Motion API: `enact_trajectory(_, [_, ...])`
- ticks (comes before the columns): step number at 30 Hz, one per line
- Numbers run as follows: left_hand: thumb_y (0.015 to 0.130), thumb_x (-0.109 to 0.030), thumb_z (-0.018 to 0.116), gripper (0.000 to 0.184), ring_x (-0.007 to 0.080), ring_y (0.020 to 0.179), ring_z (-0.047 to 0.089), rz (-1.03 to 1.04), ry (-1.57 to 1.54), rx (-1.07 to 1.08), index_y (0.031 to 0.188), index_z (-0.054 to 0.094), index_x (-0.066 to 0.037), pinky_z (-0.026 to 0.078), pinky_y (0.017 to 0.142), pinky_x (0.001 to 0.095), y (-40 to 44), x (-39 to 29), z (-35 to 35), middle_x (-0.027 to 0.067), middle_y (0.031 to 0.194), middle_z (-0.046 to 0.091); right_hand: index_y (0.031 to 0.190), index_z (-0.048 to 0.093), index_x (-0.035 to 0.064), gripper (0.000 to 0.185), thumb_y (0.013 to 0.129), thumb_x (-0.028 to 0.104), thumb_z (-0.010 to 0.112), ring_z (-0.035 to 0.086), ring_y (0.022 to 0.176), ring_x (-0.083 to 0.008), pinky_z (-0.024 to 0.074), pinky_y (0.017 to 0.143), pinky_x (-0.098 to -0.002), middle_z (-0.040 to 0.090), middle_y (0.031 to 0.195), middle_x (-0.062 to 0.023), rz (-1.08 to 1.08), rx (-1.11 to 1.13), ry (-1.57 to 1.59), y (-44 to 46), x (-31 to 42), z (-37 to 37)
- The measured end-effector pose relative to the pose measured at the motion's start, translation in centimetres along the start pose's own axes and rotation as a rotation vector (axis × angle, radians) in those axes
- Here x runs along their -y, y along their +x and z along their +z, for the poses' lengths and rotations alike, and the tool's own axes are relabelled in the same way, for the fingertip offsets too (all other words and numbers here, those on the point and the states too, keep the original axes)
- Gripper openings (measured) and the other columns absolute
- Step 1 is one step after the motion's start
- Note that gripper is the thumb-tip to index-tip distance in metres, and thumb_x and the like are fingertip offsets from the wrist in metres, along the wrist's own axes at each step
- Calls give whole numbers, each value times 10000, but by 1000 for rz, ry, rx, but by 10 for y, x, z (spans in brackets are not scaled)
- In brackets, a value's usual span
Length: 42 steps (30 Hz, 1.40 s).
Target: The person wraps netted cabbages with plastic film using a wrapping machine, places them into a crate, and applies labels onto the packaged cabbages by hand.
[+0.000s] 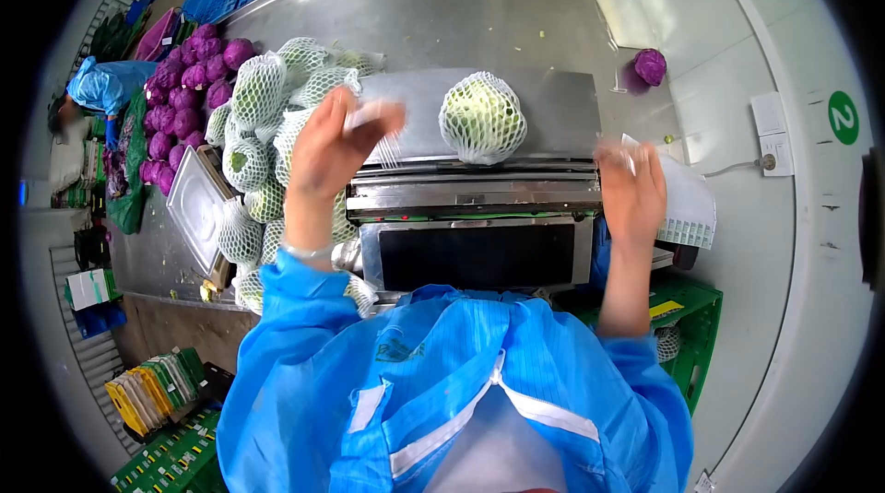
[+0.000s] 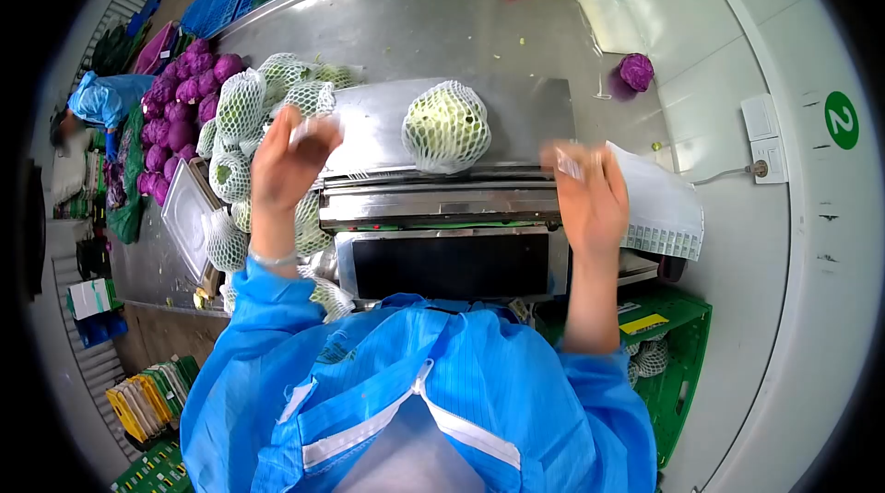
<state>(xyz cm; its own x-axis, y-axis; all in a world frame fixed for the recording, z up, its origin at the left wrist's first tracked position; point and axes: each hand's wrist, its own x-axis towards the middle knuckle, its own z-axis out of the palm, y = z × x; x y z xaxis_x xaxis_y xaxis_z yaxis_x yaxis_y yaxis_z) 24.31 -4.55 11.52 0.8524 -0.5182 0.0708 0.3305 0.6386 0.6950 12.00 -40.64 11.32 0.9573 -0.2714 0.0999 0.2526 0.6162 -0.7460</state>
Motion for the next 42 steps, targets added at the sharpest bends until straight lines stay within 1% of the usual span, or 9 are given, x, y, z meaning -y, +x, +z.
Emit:
enact_trajectory(4, [1045,-277,472,273,208,1252,530,140,820,-261,1078,584,-30,359,1107,347,95,82,-34,159,1359,583,1055,522,24,151,1024,168,490,630,1044,-280,469,935,-384,664,1201,-159,-162,-31,-1081,92,-86,-13])
enact_trajectory(6, [1043,-297,473,302,143,916,519,-87,1074,-229,1028,612,-28,421,884,298,104,133,-80,44,902,581,1022,507,13,235,996,246,526,617,910,-408,478,823,-419,667,1026,-214,161,-33,-1349,105,-150,-52])
enact_trajectory(7, [1042,-291,475,268,140,827,438,-67,940,-284,1100,583,-54,406,800,295,105,150,-93,22,816,454,1023,506,7,270,988,273,537,618,907,-411,466,799,-445,651,960,-221,183,-84,-1186,102,-165,-58])
enact_trajectory(12, [856,-354,733,738,269,1234,516,-237,540,-13,1447,377,-91,369,1079,338,67,120,-73,154,1314,533,1255,473,-7,563,906,388,672,598,1149,-350,455,982,-397,615,1217,-242,246,74,-864,71,-133,-39])
enact_trajectory(16, [552,-211,949,1082,289,1315,475,-90,1215,128,1458,377,-56,371,1107,374,57,110,-41,181,1407,490,1343,431,-67,779,823,403,770,581,1196,-306,439,1035,-378,588,1276,-254,210,272,-912,68,-129,-36])
enact_trajectory(22, [873,-324,719,682,202,1113,596,-539,520,-137,1387,430,20,479,973,345,6,91,9,143,1257,604,1052,647,-62,600,854,502,695,678,970,-248,514,828,-358,702,974,-193,478,347,-1097,23,-63,-5])
enact_trajectory(31, [907,-727,444,878,254,1146,618,-1269,81,-164,1434,401,-26,532,943,379,-111,119,15,166,1325,572,915,643,-89,649,819,547,728,698,622,-200,543,569,-314,672,682,-155,935,356,-978,-109,-42,-11])
enact_trajectory(34, [957,-427,621,583,219,1043,662,-1058,60,-138,1335,522,7,553,874,332,-150,126,10,147,1153,669,799,599,-34,486,833,422,765,633,535,-136,496,490,-288,636,624,-100,776,97,-960,-142,-56,-25])
enact_trajectory(42, [1037,-302,514,366,95,540,556,-564,557,-593,763,550,-63,399,482,231,-184,167,-12,24,597,589,652,469,21,439,989,283,572,408,497,-125,341,477,-360,467,522,-67,357,-423,-965,-193,-114,-74])
